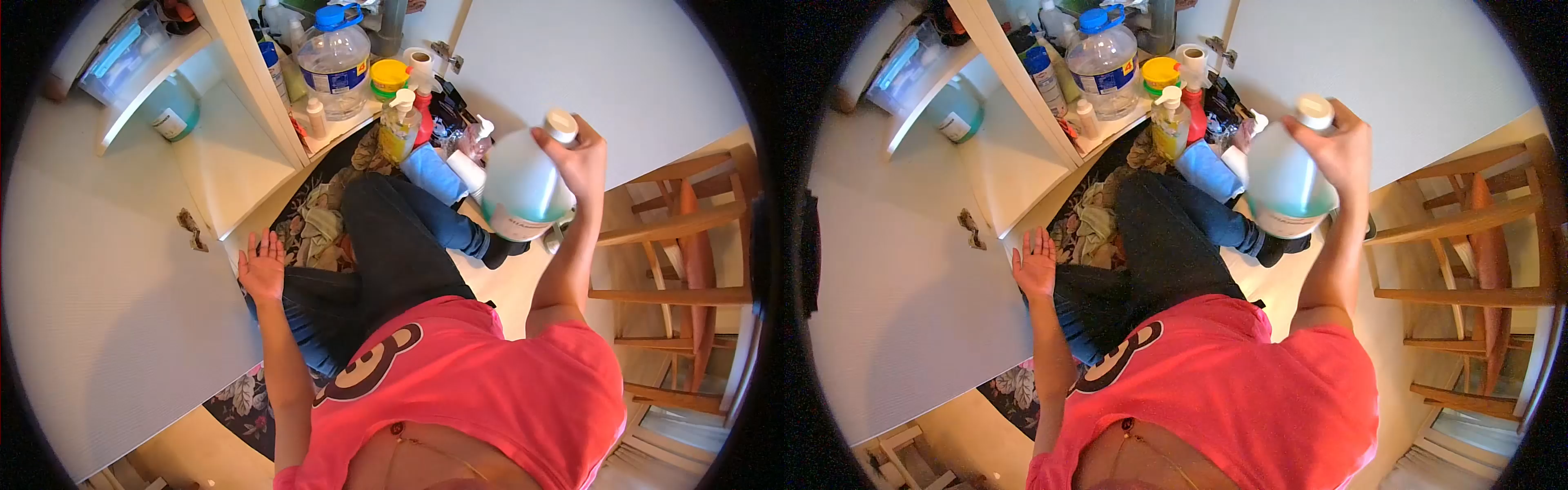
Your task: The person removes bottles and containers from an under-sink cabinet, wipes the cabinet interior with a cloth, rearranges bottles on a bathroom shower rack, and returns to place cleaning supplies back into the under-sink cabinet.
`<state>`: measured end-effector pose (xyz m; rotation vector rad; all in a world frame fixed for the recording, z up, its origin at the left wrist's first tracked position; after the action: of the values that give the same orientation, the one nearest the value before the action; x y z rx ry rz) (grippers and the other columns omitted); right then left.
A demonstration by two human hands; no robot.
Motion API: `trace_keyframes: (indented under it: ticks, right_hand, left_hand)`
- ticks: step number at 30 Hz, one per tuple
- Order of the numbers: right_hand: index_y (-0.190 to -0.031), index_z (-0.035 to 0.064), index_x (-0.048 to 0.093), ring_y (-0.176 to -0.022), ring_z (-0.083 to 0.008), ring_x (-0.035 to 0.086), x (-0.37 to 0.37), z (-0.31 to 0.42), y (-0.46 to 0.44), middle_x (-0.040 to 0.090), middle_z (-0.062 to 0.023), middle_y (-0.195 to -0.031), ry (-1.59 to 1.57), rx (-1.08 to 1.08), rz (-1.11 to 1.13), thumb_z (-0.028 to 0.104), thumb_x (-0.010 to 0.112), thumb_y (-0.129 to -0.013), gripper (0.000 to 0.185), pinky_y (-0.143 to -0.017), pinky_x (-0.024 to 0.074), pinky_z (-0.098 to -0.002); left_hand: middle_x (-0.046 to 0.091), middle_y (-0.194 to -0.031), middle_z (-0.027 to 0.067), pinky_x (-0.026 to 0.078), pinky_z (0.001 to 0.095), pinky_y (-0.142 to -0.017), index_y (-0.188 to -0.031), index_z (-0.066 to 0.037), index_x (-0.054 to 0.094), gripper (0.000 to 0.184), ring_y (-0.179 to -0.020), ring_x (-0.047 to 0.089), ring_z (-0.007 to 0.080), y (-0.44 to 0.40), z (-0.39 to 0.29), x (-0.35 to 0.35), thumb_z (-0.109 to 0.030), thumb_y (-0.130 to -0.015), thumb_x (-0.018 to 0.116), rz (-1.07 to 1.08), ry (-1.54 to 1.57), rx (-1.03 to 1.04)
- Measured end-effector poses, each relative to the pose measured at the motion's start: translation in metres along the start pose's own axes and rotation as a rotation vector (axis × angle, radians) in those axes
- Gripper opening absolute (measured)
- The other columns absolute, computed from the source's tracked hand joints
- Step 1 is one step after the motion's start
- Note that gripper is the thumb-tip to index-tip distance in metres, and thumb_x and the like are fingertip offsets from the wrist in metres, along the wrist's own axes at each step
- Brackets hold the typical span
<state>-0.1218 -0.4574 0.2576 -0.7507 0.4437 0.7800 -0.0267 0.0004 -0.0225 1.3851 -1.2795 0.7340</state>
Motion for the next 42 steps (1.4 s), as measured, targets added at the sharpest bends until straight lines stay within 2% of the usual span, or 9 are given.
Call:
trace_keyframes:
  ticks: [7,15,26,31,33,35,36,37,42]
  right_hand:
    - [-0.086,0.0013,0.065,-0.068,-0.0352,0.063,-0.035,-0.134,0.015,0.063,-0.0196,-0.07,0.496,0.073,-0.407,0.044,0.071,-0.067,0.047,-0.063,0.0491,-0.0394]
    - [-0.081,0.0044,0.064,-0.062,-0.0334,0.064,-0.017,-0.217,0.016,0.062,-0.017,-0.063,0.495,-0.027,-0.454,0.041,0.07,-0.071,0.038,-0.056,0.0498,-0.0393]
    - [-0.078,-0.001,0.062,-0.064,-0.0144,0.057,-0.074,-0.21,0.028,0.064,-0.008,-0.069,0.255,0.155,-0.146,0.027,0.07,-0.074,0.029,-0.063,0.0466,-0.0306]
    - [-0.123,-0.0094,0.045,-0.113,-0.0355,0.047,-0.119,-0.221,0.067,0.05,-0.028,-0.121,0.43,0.49,0.106,0.051,0.068,-0.071,0.083,-0.096,0.0372,-0.0426]
    - [-0.11,-0.0093,0.052,-0.1,-0.0337,0.053,-0.118,-0.204,0.089,0.057,-0.0259,-0.106,0.444,0.63,0.378,0.044,0.064,-0.075,0.065,-0.085,0.0414,-0.0423]
    - [-0.098,-0.0041,0.059,-0.082,-0.0299,0.058,-0.153,-0.347,0.144,0.062,-0.0192,-0.086,0.273,0.611,0.387,0.038,0.059,-0.077,0.047,-0.074,0.0431,-0.0422]
    - [-0.121,0.0017,0.052,-0.089,-0.0266,0.054,-0.169,-0.349,0.152,0.055,-0.0149,-0.11,0.216,0.695,0.455,0.046,0.058,-0.078,0.062,-0.067,0.0483,-0.0409]
    - [-0.105,0.0073,0.058,-0.088,-0.0257,0.052,-0.186,-0.354,0.157,0.057,-0.0097,-0.1,0.257,0.743,0.542,0.041,0.053,-0.081,0.042,-0.069,0.0465,-0.0414]
    - [-0.096,0.0008,0.061,-0.08,-0.0271,0.058,-0.146,-0.303,0.098,0.06,-0.0155,-0.084,0.543,0.829,0.775,0.037,0.055,-0.08,0.04,-0.071,0.0446,-0.0415]
  left_hand:
    - [0.041,-0.13,0.02,0.034,0.0437,-0.099,-0.123,-0.006,0.041,0.044,-0.116,0.042,0.0313,-0.007,0.0,-0.001,-0.035,-0.09,0.045,-0.006,-0.042,0.002]
    - [0.042,-0.129,0.0186,0.033,0.0434,-0.1,-0.122,-0.007,0.043,0.042,-0.117,0.042,0.0304,-0.01,0.002,-0.009,-0.034,-0.09,0.045,-0.046,-0.049,0.01]
    - [0.045,-0.126,0.0168,0.034,0.0428,-0.099,-0.119,-0.007,0.047,0.04,-0.116,0.042,0.0296,-0.009,0.003,-0.006,-0.035,-0.09,0.044,-0.038,-0.073,0.011]
    - [0.049,-0.122,0.015,0.034,0.0444,-0.098,-0.115,-0.01,0.05,0.035,-0.113,0.045,0.0298,-0.02,0.005,-0.015,-0.034,-0.089,0.045,-0.037,-0.075,-0.05]
    - [0.049,-0.122,0.0142,0.033,0.0447,-0.098,-0.116,-0.01,0.05,0.036,-0.113,0.045,0.0292,-0.022,0.003,-0.016,-0.033,-0.088,0.048,-0.03,-0.12,-0.057]
    - [0.047,-0.124,0.0141,0.033,0.0433,-0.097,-0.116,-0.011,0.05,0.036,-0.112,0.045,0.0289,-0.02,0.005,-0.014,-0.034,-0.087,0.049,-0.053,-0.112,-0.035]
    - [0.047,-0.124,0.0142,0.033,0.043,-0.097,-0.117,-0.011,0.049,0.037,-0.112,0.045,0.0289,-0.019,0.005,-0.014,-0.034,-0.088,0.048,-0.06,-0.12,-0.024]
    - [0.047,-0.124,0.0143,0.034,0.0427,-0.096,-0.118,-0.012,0.049,0.038,-0.112,0.045,0.0289,-0.019,0.006,-0.015,-0.034,-0.088,0.047,-0.068,-0.13,-0.024]
    - [0.047,-0.123,0.0146,0.035,0.043,-0.096,-0.121,-0.01,0.046,0.043,-0.112,0.045,0.029,-0.024,0.005,-0.021,-0.036,-0.087,0.049,-0.052,-0.194,-0.033]
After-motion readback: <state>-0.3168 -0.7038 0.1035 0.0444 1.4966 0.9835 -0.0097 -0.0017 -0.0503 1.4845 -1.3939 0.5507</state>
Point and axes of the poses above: each hand's wrist, its own y-axis away from the middle knuckle, its own x-axis out of the palm, z = x × y, the point moved 1 cm from there along -y, towards the middle knuckle
